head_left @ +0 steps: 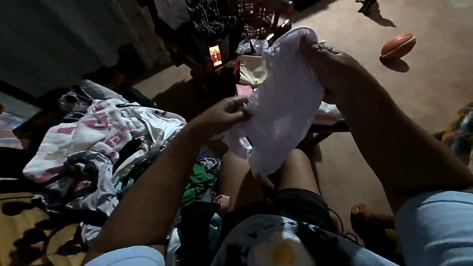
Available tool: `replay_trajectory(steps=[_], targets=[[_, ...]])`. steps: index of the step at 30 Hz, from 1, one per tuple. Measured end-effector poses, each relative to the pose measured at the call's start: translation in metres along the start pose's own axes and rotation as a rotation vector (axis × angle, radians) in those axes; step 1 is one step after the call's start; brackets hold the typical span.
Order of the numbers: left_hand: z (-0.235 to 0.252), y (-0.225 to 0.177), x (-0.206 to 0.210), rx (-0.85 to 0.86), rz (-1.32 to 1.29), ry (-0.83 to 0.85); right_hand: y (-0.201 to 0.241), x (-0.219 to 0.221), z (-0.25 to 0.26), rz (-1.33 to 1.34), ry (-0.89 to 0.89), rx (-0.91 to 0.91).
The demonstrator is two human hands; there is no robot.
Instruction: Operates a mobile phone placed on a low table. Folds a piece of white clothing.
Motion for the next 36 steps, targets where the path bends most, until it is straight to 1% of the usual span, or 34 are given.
replay_trajectory(steps=[1,3,4,6,7,9,10,12,14,15,16,18,19,20,21,23,24,25,27,29,30,31,32,33,34,35,36], targets=[[-0.001,-0.006,-0.010,-0.007,-0.019,-0.025,0.000,-0.003,0.000,-0.002,-0.014,-0.004],[-0.005,-0.025,-0.029,-0.014,0.102,-0.074,0.001,-0.013,0.003,-0.020,-0.068,-0.018],[-0.007,-0.037,-0.037,0.005,0.231,-0.117,0.001,-0.017,0.003,-0.040,-0.104,-0.016],[-0.011,-0.063,-0.051,0.102,0.641,-0.266,0.001,-0.018,-0.001,-0.092,-0.167,0.000],[-0.010,-0.074,-0.057,0.148,0.795,-0.344,-0.004,-0.022,0.002,-0.063,-0.173,-0.044],[-0.009,-0.090,-0.064,0.146,0.999,-0.500,-0.009,-0.022,0.004,-0.021,-0.139,-0.138],[-0.011,-0.094,-0.065,0.129,1.068,-0.556,-0.008,-0.017,0.001,-0.005,-0.129,-0.178],[-0.012,-0.091,-0.066,0.068,1.068,-0.582,-0.001,-0.003,-0.012,-0.045,-0.136,-0.226],[-0.012,-0.077,-0.067,0.005,0.937,-0.557,0.004,0.011,-0.029,-0.164,-0.131,-0.273],[-0.012,-0.069,-0.066,-0.027,0.837,-0.537,0.004,0.017,-0.039,-0.281,-0.129,-0.273],[-0.011,-0.060,-0.064,-0.078,0.702,-0.520,0.002,0.023,-0.049,-0.409,-0.122,-0.268],[-0.012,-0.040,-0.057,-0.140,0.341,-0.499,-0.011,0.038,-0.069,-0.621,-0.012,-0.383],[-0.012,-0.033,-0.052,-0.127,0.184,-0.495,-0.018,0.048,-0.078,-0.660,0.062,-0.453],[-0.010,-0.027,-0.047,-0.090,0.088,-0.496,-0.024,0.059,-0.084,-0.676,0.118,-0.524],[-0.006,-0.021,-0.043,-0.042,0.038,-0.480,-0.029,0.069,-0.090,-0.679,0.151,-0.555],[0.002,-0.012,-0.035,0.024,-0.006,-0.373,-0.034,0.081,-0.095,-0.611,0.185,-0.577],[0.003,-0.009,-0.030,-0.003,-0.047,-0.299,-0.036,0.083,-0.095,-0.548,0.178,-0.588],[0.002,-0.006,-0.027,-0.072,-0.121,-0.243,-0.037,0.084,-0.094,-0.482,0.159,-0.581],[-0.003,0.013,-0.026,-0.222,-0.322,-0.246,-0.039,0.083,-0.092,-0.333,0.078,-0.499],[-0.018,0.051,-0.015,-0.293,-0.544,-0.265,-0.056,0.083,-0.095,-0.189,0.016,-0.333],[-0.032,0.067,0.001,-0.352,-0.643,-0.313,-0.072,0.084,-0.097,-0.174,0.005,-0.220],[-0.048,0.083,0.019,-0.409,-0.726,-0.360,-0.090,0.087,-0.101,-0.183,0.042,-0.129],[-0.064,0.095,0.033,-0.443,-0.767,-0.388,-0.105,0.094,-0.105,-0.193,0.107,-0.079],[-0.076,0.104,0.043,-0.451,-0.774,-0.422,-0.117,0.101,-0.110,-0.189,0.171,-0.074],[-0.085,0.116,0.052,-0.417,-0.805,-0.451,-0.124,0.109,-0.115,-0.162,0.236,-0.081],[-0.091,0.134,0.061,-0.402,-0.839,-0.475,-0.128,0.117,-0.121,-0.112,0.299,-0.086],[-0.096,0.160,0.070,-0.420,-0.875,-0.514,-0.129,0.122,-0.125,-0.055,0.353,-0.081]])
Point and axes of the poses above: each hand's wrist, its own z-axis towards the middle knuckle, its own x-axis out of the palm, y = z × x, the point moved 8 cm from there along z, towards the middle knuckle, and after that the axes turned 9 degrees about -x, right-handed, at the moved point
